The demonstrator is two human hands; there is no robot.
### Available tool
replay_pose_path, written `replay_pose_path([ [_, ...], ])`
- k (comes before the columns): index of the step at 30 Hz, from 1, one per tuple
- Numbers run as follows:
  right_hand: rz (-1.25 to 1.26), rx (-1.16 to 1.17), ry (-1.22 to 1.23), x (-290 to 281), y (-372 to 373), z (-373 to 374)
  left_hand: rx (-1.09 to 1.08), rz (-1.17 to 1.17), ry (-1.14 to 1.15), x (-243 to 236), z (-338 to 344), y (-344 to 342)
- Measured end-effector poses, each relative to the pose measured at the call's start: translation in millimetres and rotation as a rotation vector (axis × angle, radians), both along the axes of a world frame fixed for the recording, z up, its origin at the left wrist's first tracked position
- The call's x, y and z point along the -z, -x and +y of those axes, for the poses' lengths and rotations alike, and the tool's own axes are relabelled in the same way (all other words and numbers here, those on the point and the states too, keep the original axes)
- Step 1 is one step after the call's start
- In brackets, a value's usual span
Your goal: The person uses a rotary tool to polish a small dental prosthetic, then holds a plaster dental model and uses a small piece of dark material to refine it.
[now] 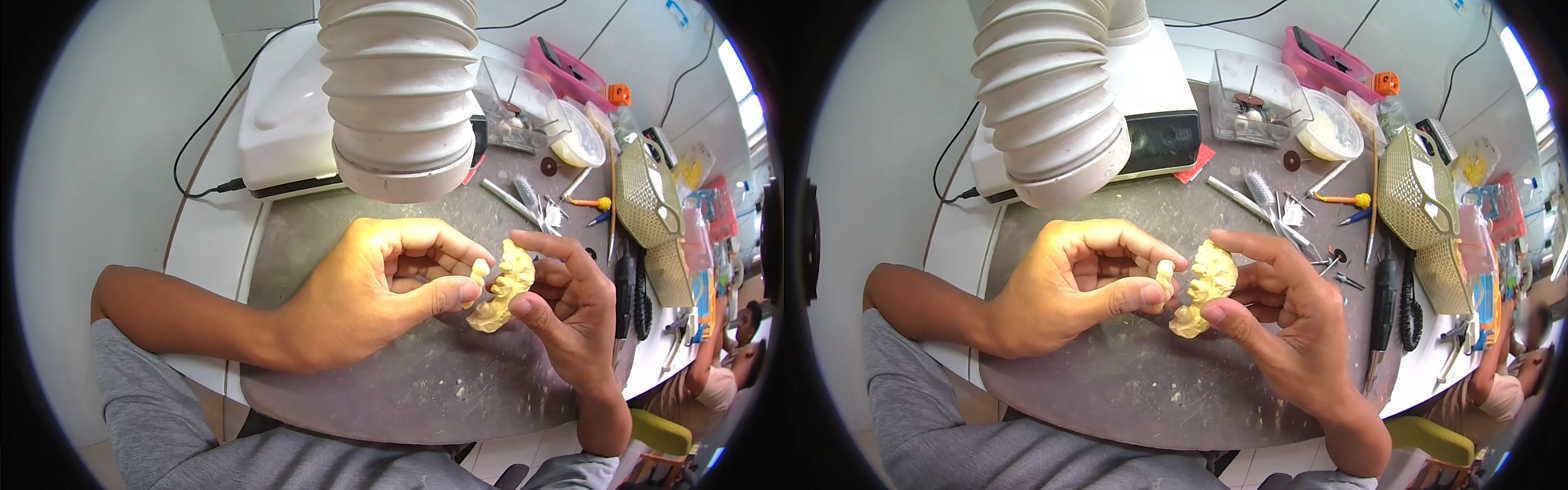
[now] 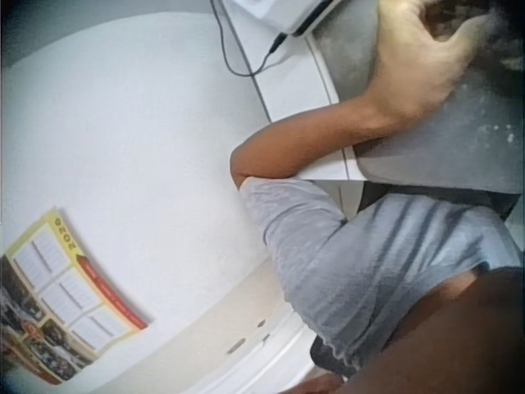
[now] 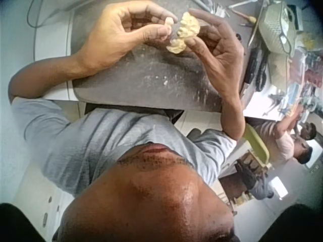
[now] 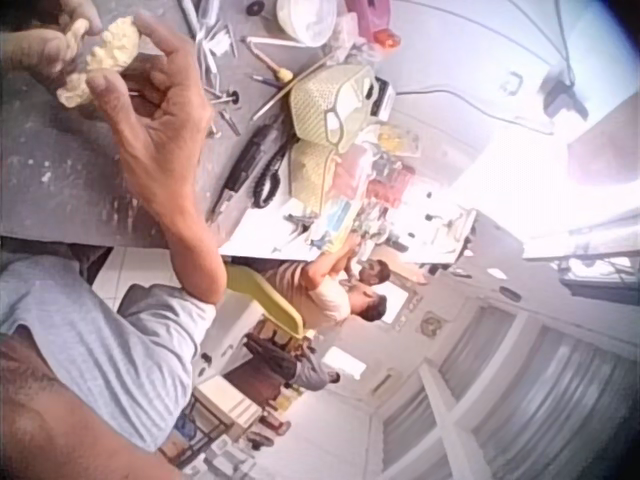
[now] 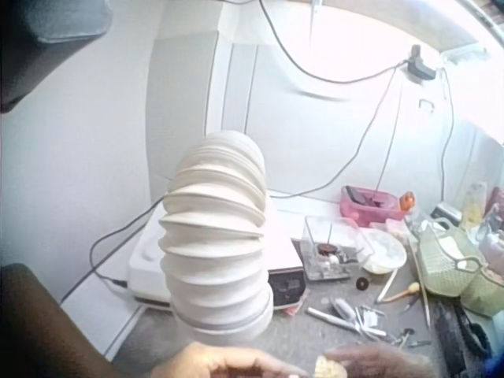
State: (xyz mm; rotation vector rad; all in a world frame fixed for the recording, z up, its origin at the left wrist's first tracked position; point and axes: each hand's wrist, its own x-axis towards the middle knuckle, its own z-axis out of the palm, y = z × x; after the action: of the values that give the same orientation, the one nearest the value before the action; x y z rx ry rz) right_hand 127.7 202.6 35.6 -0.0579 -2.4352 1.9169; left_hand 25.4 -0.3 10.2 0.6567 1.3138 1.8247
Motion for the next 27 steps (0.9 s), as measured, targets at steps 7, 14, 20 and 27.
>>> replay_pose_path([
  [7, 0.067, -0.005, 0.01, 3.7, -2.1, -2.0, 0.021, 0.003, 0.009, -0.3, 1.6, -0.1],
  [14, 0.064, -0.012, -0.005, 4.5, -2.0, -3.3, 0.048, 0.012, 0.026, -2.3, -0.4, 0.0],
  [20, 0.023, -0.002, -0.018, 1.3, -2.7, -5.3, 0.053, 0.026, 0.035, -2.7, 0.0, 0.4],
  [27, 0.115, -0.071, -0.038, 4.7, -1.9, -5.4, 0.053, 0.01, 0.008, 0.7, 0.0, 0.9],
])
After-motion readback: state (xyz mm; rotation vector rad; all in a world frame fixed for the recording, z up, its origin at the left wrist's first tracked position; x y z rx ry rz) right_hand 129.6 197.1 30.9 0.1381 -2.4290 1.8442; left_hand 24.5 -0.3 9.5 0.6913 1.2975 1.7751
